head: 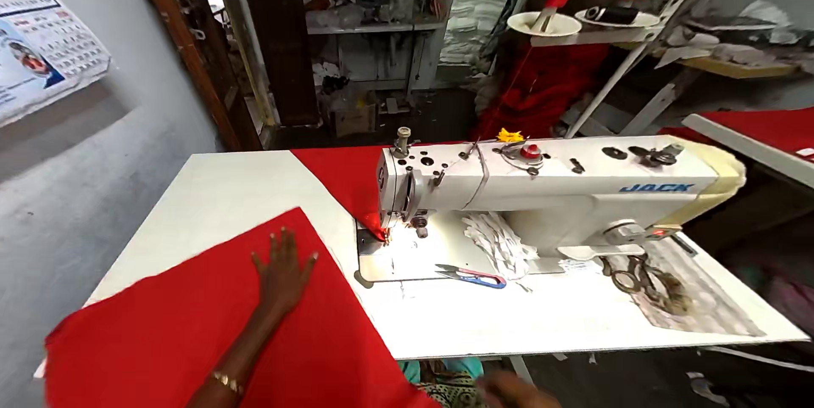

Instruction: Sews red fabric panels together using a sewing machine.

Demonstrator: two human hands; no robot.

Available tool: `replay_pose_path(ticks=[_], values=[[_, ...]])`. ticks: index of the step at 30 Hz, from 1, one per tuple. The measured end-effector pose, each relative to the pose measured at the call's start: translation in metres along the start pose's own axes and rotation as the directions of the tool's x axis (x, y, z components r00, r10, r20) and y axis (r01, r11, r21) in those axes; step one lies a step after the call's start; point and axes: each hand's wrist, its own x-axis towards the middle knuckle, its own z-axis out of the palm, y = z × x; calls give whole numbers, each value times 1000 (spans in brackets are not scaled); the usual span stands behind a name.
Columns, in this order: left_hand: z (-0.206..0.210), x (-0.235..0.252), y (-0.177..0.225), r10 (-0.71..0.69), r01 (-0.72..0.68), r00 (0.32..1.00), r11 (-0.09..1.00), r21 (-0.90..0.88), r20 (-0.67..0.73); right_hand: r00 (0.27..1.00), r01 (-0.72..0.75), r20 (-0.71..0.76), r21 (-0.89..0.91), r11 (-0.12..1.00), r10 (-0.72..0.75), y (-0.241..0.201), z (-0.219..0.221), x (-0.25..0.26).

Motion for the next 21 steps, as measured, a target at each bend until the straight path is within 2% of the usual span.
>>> replay_pose_path(ticks=[2, 3, 6, 8, 10, 13, 15, 16, 17, 19, 21], values=[[4, -41, 34, 79, -79, 997, 997, 7, 16, 956, 99, -265, -109, 989, -125, 0, -20, 43], [6, -60, 49, 127, -127, 992, 992, 7, 27, 922, 130, -338, -183, 974, -187, 7, -23, 68], [7, -101, 78, 266, -266, 961, 964, -10, 79, 866, 208, -370, -341, 917, -335, 38, -18, 128], [2, -95, 84, 352, -345, 935, 931, -119, 45, 848, 258, -354, -373, 891, -394, 51, -17, 152], [-4, -66, 83, 365, -342, 931, 894, -288, 26, 842, 273, -358, -363, 891, -404, 59, -19, 165], [-8, -25, 92, 212, -191, 975, 952, -239, 65, 820, 219, -449, -325, 920, -354, 51, -18, 170], [-11, -7, 103, 192, -156, 967, 966, -207, 167, 846, 163, -480, -179, 970, -231, 25, -4, 162], [-9, -2, 106, 231, -175, 953, 949, -264, 196, 889, 147, -428, -73, 986, -165, 9, 7, 151], [-1, 1, 107, 295, -220, 941, 907, -359, 167, 930, 162, -341, 38, 986, -139, -10, 20, 138], [16, 2, 108, 383, -300, 922, 803, -514, 59, 977, 213, -79, 270, 939, -198, -49, 40, 99], [23, 0, 109, 384, -334, 923, 756, -563, -31, 930, 227, 151, 486, 844, -337, -73, 49, 62]])
